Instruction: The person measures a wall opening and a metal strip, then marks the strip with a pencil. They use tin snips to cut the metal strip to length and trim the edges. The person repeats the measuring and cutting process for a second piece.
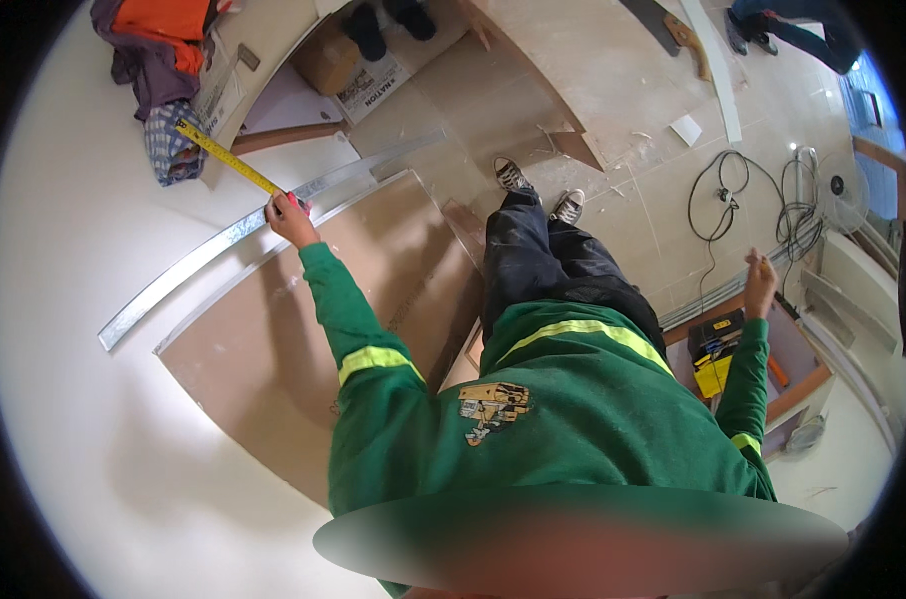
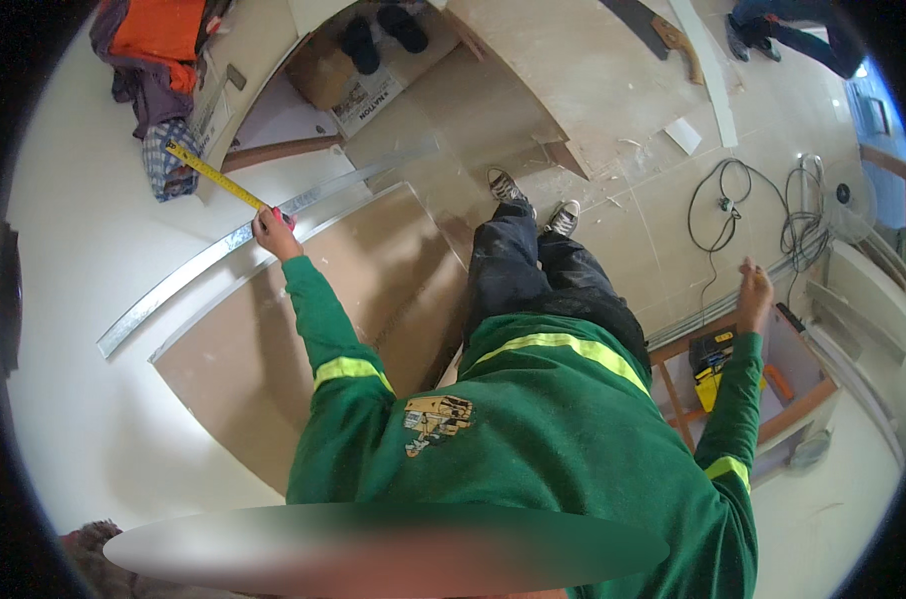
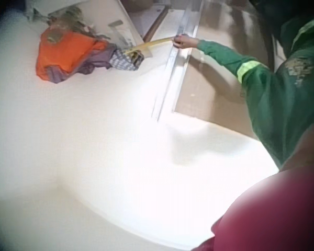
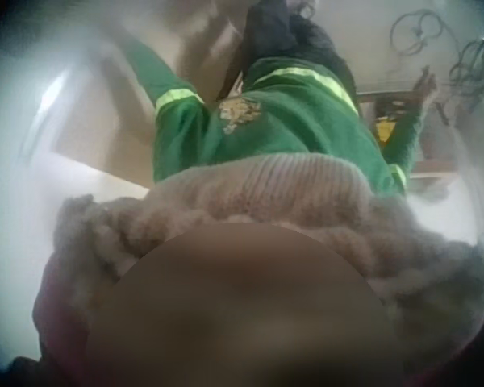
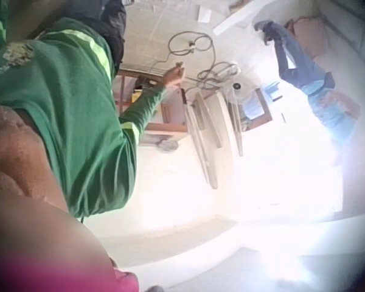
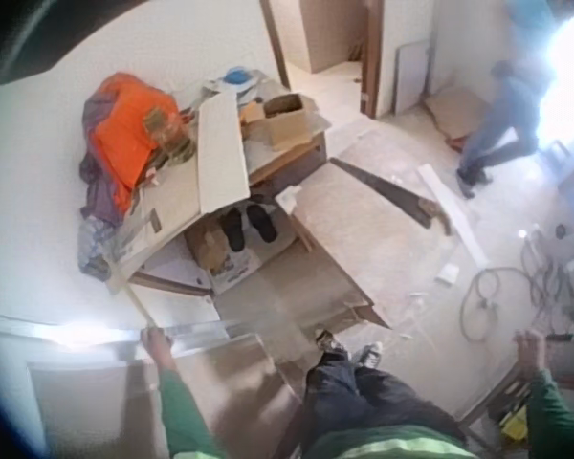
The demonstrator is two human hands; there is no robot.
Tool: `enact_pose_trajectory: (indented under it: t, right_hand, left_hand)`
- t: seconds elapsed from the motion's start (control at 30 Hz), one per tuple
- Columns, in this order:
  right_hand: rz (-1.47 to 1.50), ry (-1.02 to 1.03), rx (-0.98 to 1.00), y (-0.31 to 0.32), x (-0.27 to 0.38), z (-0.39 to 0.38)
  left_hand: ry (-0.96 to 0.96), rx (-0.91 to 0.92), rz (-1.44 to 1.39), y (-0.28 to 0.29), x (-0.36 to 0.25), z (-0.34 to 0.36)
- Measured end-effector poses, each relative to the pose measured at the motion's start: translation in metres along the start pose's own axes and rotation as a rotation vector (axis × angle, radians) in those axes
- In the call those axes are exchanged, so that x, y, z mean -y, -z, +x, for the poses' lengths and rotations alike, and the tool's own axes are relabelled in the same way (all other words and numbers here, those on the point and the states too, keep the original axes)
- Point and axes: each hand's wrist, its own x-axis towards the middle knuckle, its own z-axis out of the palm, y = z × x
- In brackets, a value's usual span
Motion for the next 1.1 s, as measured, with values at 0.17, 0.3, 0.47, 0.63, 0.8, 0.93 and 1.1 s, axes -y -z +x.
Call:
enact_pose_trajectory:
  t: [0.17, 0.3, 0.47, 0.63, 0.8, 0.93, 1.1]
  right_hand:
    - [0.147, -0.038, 0.274, -0.079, 0.052, -0.054]
    - [0.189, 0.166, 0.317, -0.094, 0.164, -0.070]
    - [0.343, 0.456, -0.075, 0.011, 0.273, -0.075]
    - [0.380, 0.589, -0.553, 0.121, 0.287, -0.092]
    - [0.092, 0.581, -0.948, 0.194, 0.238, -0.131]
    - [-0.168, 0.300, -0.753, 0.259, 0.179, -0.153]
    - [-0.603, 0.269, -0.484, 0.303, 0.083, -0.135]
  left_hand:
    - [-0.219, 0.259, 0.117, 0.009, -0.118, -0.089]
    - [-0.396, 0.689, 0.205, -0.018, -0.218, -0.152]
    - [-0.678, 1.244, 0.377, -0.110, -0.286, -0.249]
    - [-1.089, 1.737, 0.531, -0.218, -0.311, -0.364]
    - [-1.199, 2.253, 0.615, -0.284, -0.297, -0.490]
    - [-0.969, 2.581, 0.986, -0.297, -0.278, -0.583]
    - [-1.109, 2.680, 1.294, -0.291, -0.257, -0.664]
